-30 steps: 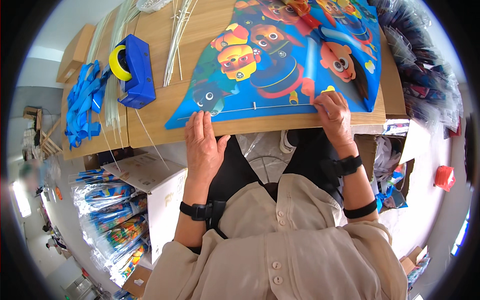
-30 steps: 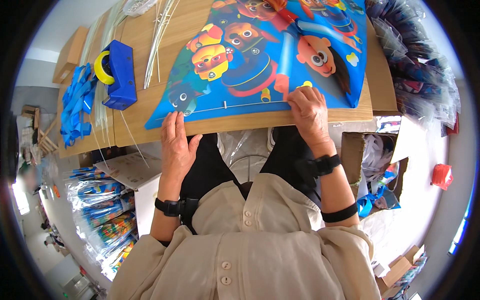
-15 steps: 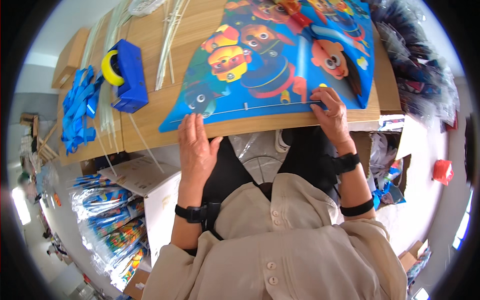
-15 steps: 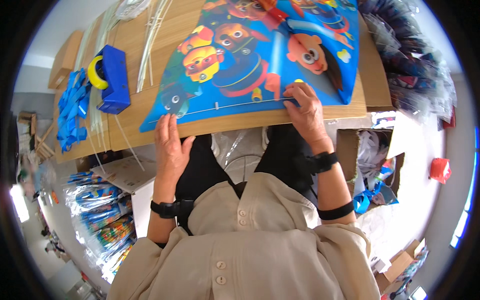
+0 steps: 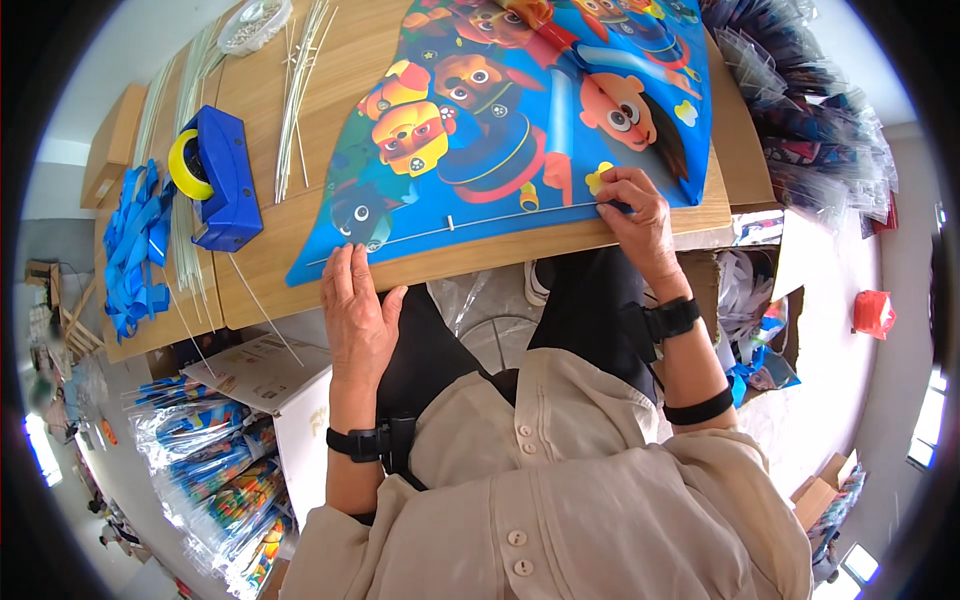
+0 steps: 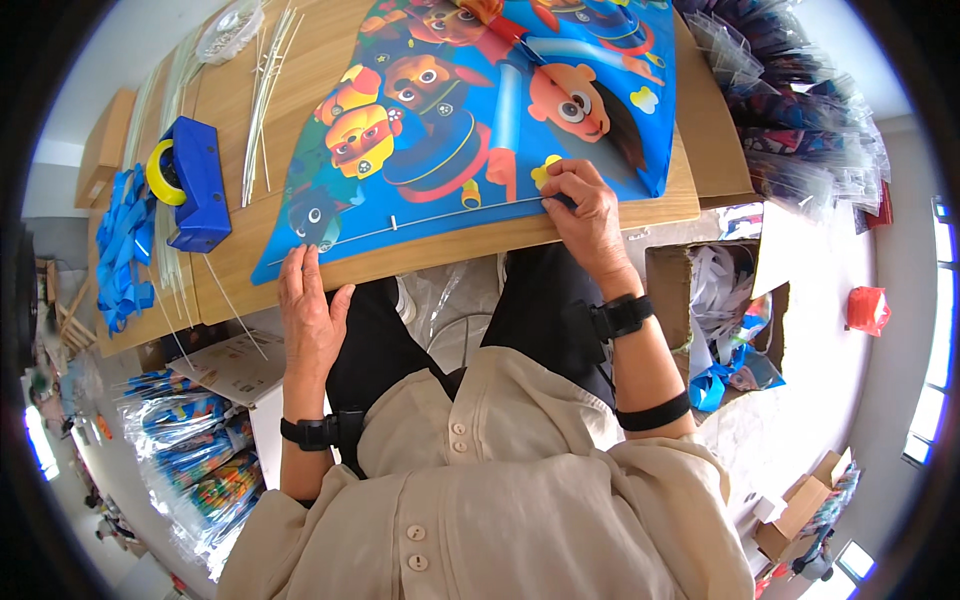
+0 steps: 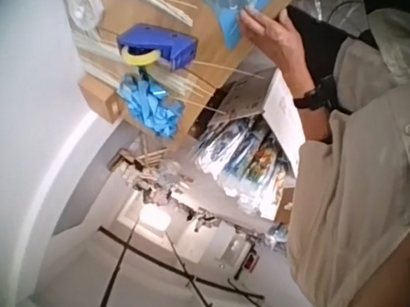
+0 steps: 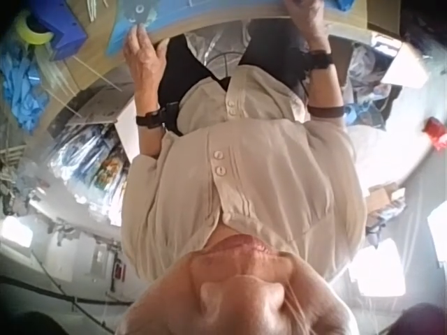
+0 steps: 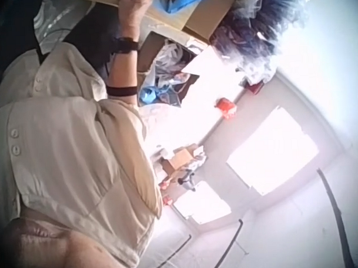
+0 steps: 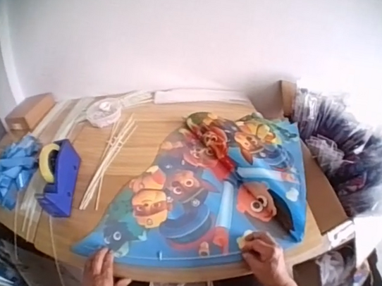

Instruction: Insert a plastic frame rod into the hem of a kite sail and secure it.

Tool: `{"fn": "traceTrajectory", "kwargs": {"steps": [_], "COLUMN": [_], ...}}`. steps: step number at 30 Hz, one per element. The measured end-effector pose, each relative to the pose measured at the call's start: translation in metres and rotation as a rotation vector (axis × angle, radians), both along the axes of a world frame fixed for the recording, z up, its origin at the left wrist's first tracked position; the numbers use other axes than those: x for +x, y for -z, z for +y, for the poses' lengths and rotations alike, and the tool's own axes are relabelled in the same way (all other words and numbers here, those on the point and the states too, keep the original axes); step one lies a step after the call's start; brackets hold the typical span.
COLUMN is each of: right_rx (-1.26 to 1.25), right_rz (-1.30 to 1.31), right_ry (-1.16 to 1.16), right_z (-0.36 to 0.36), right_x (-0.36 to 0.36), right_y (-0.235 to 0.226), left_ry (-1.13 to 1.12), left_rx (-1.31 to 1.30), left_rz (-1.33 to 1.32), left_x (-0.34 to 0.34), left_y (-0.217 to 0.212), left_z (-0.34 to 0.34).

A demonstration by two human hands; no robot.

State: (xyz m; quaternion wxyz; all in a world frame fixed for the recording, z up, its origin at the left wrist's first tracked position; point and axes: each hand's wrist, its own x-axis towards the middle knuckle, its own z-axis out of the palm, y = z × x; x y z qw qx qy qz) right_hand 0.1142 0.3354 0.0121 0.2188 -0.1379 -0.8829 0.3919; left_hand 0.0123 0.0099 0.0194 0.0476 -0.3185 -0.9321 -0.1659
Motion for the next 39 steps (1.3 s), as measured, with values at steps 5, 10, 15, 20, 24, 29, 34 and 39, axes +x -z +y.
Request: {"fn": "traceTrajectory", "kwargs": {"steps": [5,10,15,20,24,29,34,39], "right_rx": [0.006,-0.001,-0.001,0.008,0.037,0.012,0.008,-0.004], "right_rz": [0.008,-0.002,0.005,0.013,0.018,0.008,0.002,-0.004], "right_ry": [-0.004,0.003,-0.004,-0.002,-0.006,-0.007,-0.013,-0.010], "right_z": [-0.0010,-0.0005,-0.0005,-0.0006,-0.0003,0.0002,0.0004,0.0010], "right_x": [0.0002,0.0009,0.0002,-0.0010,-0.0012,-0.0004,0.0004,0.0014], "right_y": [0.0012,0.0011,0.0006,0.0014,0.0015,0.0018,0.0003,-0.0001], "left_ry": [-0.008,-0.012,-0.020,-0.016,-0.014,-0.022,-0.027,-0.036], "left_rx": [-0.027,-0.014,-0.017,-0.029,-0.030,-0.032,-0.023,0.003], "left_rz": [0.009,0.006,0.015,0.024,0.026,0.025,0.012,0.034], "left_x": [0.0014,0.0017,0.0016,0.0023,0.0024,0.0023,0.0020,0.0004], "left_y": [-0.0009,-0.0046,-0.0045,-0.0034,-0.0033,-0.0017,-0.0012,-0.0016], "left_z": [-0.0019,0.0008,0.0011,0.0003,0.0002,-0.0004,-0.0013,-0.0037]}}
